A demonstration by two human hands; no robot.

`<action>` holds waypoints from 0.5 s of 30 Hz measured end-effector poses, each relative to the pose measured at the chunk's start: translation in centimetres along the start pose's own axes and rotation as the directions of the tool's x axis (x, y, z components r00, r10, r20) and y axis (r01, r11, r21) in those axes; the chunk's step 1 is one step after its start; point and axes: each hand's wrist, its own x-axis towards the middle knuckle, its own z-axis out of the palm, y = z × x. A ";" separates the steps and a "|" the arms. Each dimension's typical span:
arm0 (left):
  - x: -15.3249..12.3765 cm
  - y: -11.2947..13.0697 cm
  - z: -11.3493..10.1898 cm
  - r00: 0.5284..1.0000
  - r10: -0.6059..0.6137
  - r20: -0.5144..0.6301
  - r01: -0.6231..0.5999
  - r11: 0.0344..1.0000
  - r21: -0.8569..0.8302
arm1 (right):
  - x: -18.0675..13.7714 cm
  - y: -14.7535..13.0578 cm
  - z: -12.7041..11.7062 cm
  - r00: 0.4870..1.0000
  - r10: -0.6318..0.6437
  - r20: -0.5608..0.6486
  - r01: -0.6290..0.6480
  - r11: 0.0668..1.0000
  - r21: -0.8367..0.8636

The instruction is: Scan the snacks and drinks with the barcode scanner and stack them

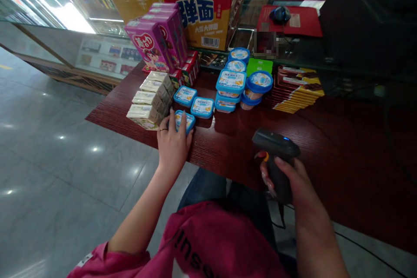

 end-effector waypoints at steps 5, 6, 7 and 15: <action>-2.2 -0.8 -0.1 0.997 -0.022 -0.070 -0.011 0.898 -0.439 | 0.3 -0.2 0.1 0.998 -0.013 0.058 0.014 1.000 -0.005; -2.4 -0.6 -0.2 0.997 -0.061 -0.044 0.024 0.814 -0.580 | 0.3 -0.3 0.1 0.998 -0.017 0.061 0.017 1.000 -0.004; -2.4 -0.2 -0.2 0.994 -0.107 0.011 0.082 0.689 -0.720 | 0.3 -0.3 0.2 0.998 -0.019 0.062 0.019 1.000 0.000; -0.1 5.4 1.3 0.852 0.077 0.517 0.502 -0.397 -0.769 | -0.2 0.2 -0.1 0.989 -0.051 0.141 0.038 0.994 0.100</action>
